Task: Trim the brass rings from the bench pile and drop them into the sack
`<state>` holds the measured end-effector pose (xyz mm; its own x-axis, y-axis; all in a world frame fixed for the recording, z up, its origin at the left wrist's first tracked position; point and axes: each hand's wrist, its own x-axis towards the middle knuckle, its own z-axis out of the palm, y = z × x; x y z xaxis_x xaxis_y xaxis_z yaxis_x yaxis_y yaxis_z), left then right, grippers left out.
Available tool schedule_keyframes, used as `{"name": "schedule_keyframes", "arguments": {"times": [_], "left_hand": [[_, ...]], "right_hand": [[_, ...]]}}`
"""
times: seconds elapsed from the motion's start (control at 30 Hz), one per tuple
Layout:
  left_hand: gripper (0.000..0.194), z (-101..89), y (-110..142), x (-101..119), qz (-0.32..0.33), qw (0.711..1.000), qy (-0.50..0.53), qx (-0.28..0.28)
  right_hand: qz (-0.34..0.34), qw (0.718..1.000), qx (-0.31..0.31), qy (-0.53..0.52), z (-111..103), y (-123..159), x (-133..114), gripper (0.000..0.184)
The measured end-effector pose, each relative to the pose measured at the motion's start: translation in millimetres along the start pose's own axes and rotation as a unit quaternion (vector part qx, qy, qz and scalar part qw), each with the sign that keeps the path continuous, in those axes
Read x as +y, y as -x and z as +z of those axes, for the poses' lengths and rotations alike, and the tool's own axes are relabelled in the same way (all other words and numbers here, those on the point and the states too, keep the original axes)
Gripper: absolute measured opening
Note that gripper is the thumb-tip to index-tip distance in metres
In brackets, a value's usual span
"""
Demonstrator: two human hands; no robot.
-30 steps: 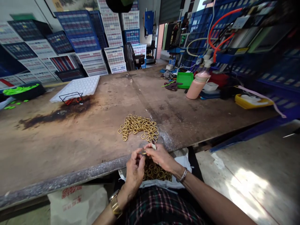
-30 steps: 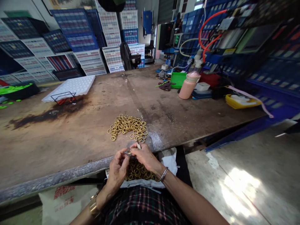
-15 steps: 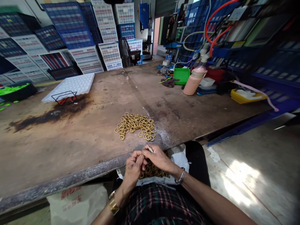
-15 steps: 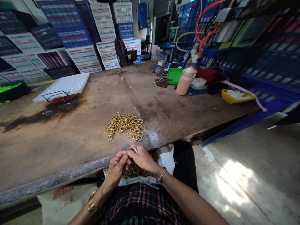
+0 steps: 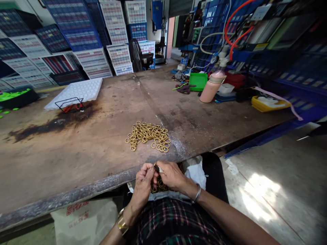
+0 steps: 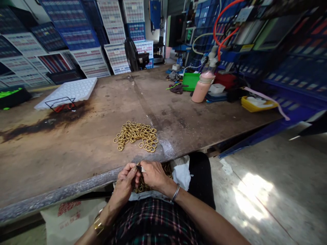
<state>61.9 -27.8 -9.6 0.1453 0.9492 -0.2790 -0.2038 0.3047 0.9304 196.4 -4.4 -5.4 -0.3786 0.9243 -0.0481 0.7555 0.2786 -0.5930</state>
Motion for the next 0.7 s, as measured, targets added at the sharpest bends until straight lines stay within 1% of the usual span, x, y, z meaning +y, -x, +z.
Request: {"name": "schedule_keyframes", "arguments": {"times": [0.1, 0.37, 0.47, 0.57, 0.7], "left_hand": [[0.029, -0.6, 0.4, -0.2, 0.003, 1.0, -0.003, 0.003], [0.03, 2.0, 3.6, 4.2, -0.004, 1.0, -0.013, 0.016], [0.029, 1.0, 4.2, 3.1, 0.0, 1.0, -0.018, 0.01], [0.026, -0.9, 4.5, 1.8, 0.017, 0.999, -0.034, -0.002], [0.026, -3.7, 4.8, 1.0, 0.041, 0.997, -0.064, -0.009]], "right_hand": [[0.006, 0.999, -0.013, 0.04, -0.5, 0.1, -2.7, 0.014], [0.034, 0.997, -0.023, 0.069, -4.5, -0.6, -8.8, 0.016], [0.045, 0.995, -0.034, 0.082, -3.4, -1.4, -9.2, 0.017], [0.039, 0.993, -0.049, 0.096, -4.6, -2.6, -9.4, 0.018], [0.012, 0.991, -0.09, 0.095, -9.6, -2.6, -10.5, 0.021]]}}
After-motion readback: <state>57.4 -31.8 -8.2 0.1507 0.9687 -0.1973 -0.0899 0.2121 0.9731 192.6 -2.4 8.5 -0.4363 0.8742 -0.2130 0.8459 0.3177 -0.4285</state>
